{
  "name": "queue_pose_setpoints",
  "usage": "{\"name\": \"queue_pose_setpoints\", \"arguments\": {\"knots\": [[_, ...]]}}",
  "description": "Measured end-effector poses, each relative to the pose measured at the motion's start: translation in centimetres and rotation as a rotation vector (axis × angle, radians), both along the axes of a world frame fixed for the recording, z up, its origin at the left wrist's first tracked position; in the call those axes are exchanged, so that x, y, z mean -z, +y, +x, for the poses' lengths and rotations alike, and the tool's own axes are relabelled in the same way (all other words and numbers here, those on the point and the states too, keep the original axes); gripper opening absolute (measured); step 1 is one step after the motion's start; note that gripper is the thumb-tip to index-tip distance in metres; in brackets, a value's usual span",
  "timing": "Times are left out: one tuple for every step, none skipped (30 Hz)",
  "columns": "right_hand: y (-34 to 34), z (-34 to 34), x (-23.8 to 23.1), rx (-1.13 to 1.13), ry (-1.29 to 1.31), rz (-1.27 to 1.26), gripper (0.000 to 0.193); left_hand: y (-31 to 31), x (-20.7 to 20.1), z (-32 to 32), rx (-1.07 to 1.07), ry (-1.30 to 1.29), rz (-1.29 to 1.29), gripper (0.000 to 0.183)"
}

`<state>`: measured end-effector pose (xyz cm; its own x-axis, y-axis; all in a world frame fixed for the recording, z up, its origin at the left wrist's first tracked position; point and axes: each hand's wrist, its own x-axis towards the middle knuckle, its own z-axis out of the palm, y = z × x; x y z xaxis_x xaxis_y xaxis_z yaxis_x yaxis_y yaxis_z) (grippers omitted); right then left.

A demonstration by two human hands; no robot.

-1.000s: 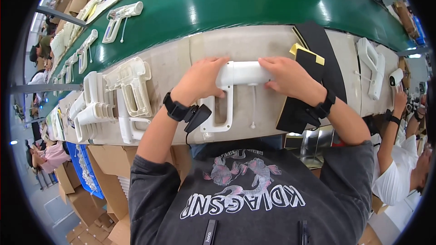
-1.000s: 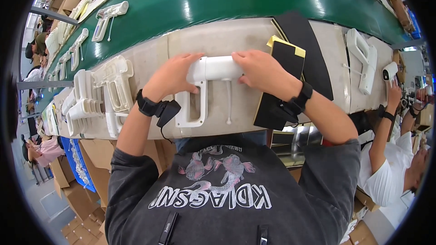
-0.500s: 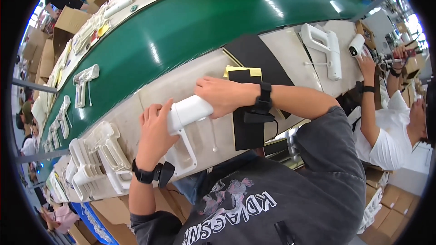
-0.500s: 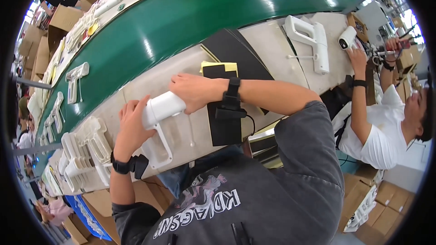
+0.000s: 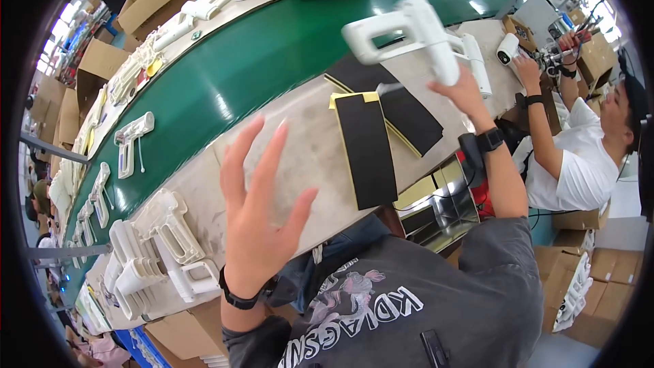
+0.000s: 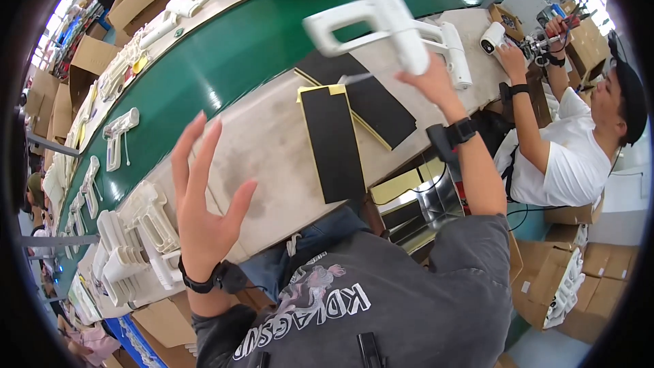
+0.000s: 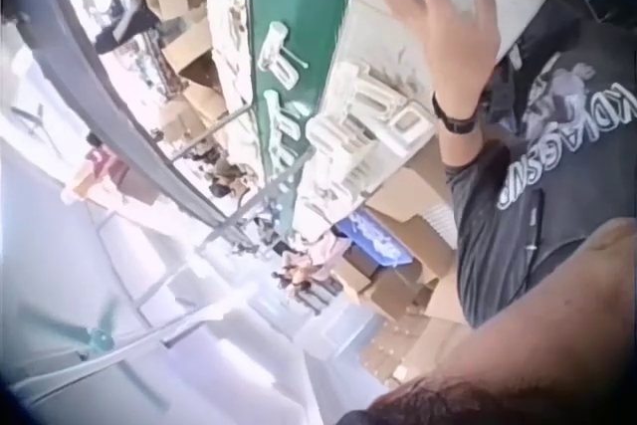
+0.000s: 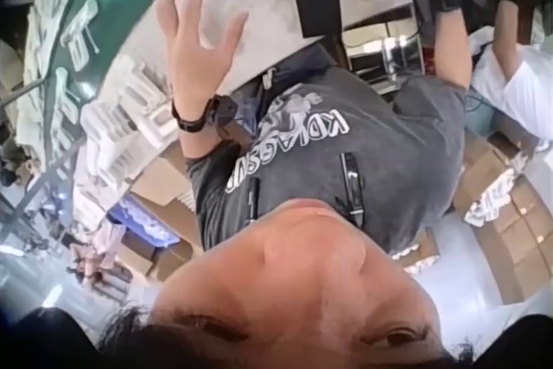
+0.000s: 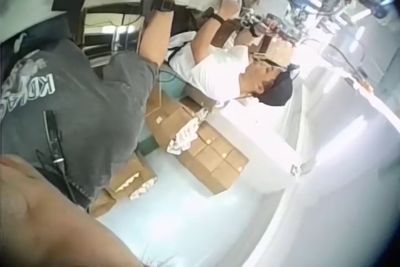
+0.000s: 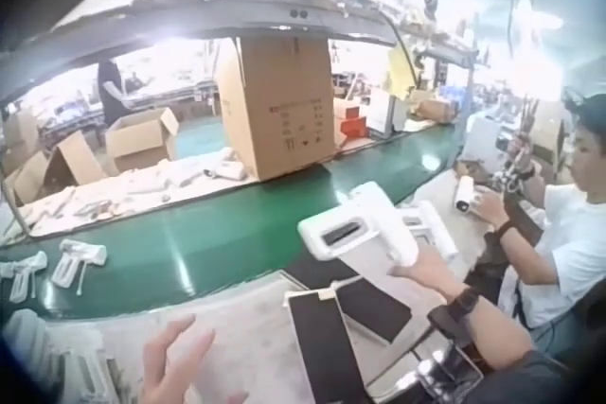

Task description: Assembling plastic components and packing them into boxes on a manufacturing line.

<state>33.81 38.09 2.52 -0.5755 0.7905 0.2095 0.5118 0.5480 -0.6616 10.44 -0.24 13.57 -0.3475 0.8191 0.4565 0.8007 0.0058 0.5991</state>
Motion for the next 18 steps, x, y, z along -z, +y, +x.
{"name": "queue_pose_setpoints", "arguments": {"knots": [[2.6,2.1,2.3,0.105,-0.023,0.040,0.059,-2.0,0.5,-0.1,-0.054,-0.067,-0.063,0.065],[4.5,3.6,4.5,0.210,-0.049,0.082,0.056,-3.8,1.6,-0.8,-0.059,-0.063,-0.052,0.065],[4.6,3.9,5.2,0.192,-0.043,0.085,0.056,-5.7,2.9,-1.6,-0.114,-0.119,-0.120,0.063],[4.3,4.0,5.5,0.199,-0.047,-0.066,0.053,-7.3,3.8,-2.1,-0.167,-0.175,-0.183,0.062],[3.7,4.0,5.7,0.211,-0.055,-0.216,0.050,-8.5,4.4,-2.3,-0.174,-0.175,-0.175,0.062],[3.1,3.7,6.0,0.205,-0.053,-0.209,0.050,-9.5,4.8,-2.5,-0.186,-0.198,-0.184,0.060],[2.5,3.4,6.3,0.251,-0.035,-0.212,0.049,-10.4,5.3,-2.6,-0.195,-0.221,-0.193,0.058],[1.8,3.2,6.4,0.300,-0.018,-0.217,0.049,-11.2,5.7,-2.5,-0.197,-0.221,-0.187,0.058],[1.5,3.0,6.3,0.299,-0.017,-0.211,0.049,-11.9,6.0,-2.5,-0.198,-0.257,-0.194,0.058],[1.1,2.8,6.2,0.352,-0.010,-0.210,0.052,-12.6,6.4,-2.5,-0.198,-0.293,-0.200,0.057],[1.0,2.6,6.0,0.407,0.001,-0.207,0.056,-13.2,6.9,-2.6,-0.194,-0.290,-0.192,0.057],[1.3,2.4,6.0,0.412,0.007,-0.199,0.056,-13.8,7.3,-2.6,-0.175,-0.325,-0.212,0.056],[2.0,2.2,5.9,0.484,0.023,-0.239,0.060,-14.3,7.8,-2.7,-0.156,-0.361,-0.232,0.055],[2.2,1.9,5.8,0.554,0.037,-0.283,0.065,-14.7,8.4,-2.8,-0.151,-0.359,-0.229,0.055],[2.3,1.6,6.0,0.558,0.040,-0.280,0.065,-15.1,9.0,-2.9,-0.139,-0.401,-0.231,0.054],[2.4,1.4,6.2,0.584,0.098,-0.284,0.067,-15.4,9.4,-3.0,-0.126,-0.443,-0.235,0.054],[2.7,1.1,6.5,0.608,0.154,-0.287,0.070,-15.5,9.7,-2.9,-0.122,-0.443,-0.232,0.054],[3.0,1.0,6.9,0.612,0.155,-0.284,0.070,-15.5,9.9,-2.6,-0.092,-0.499,-0.247,0.053]]}}
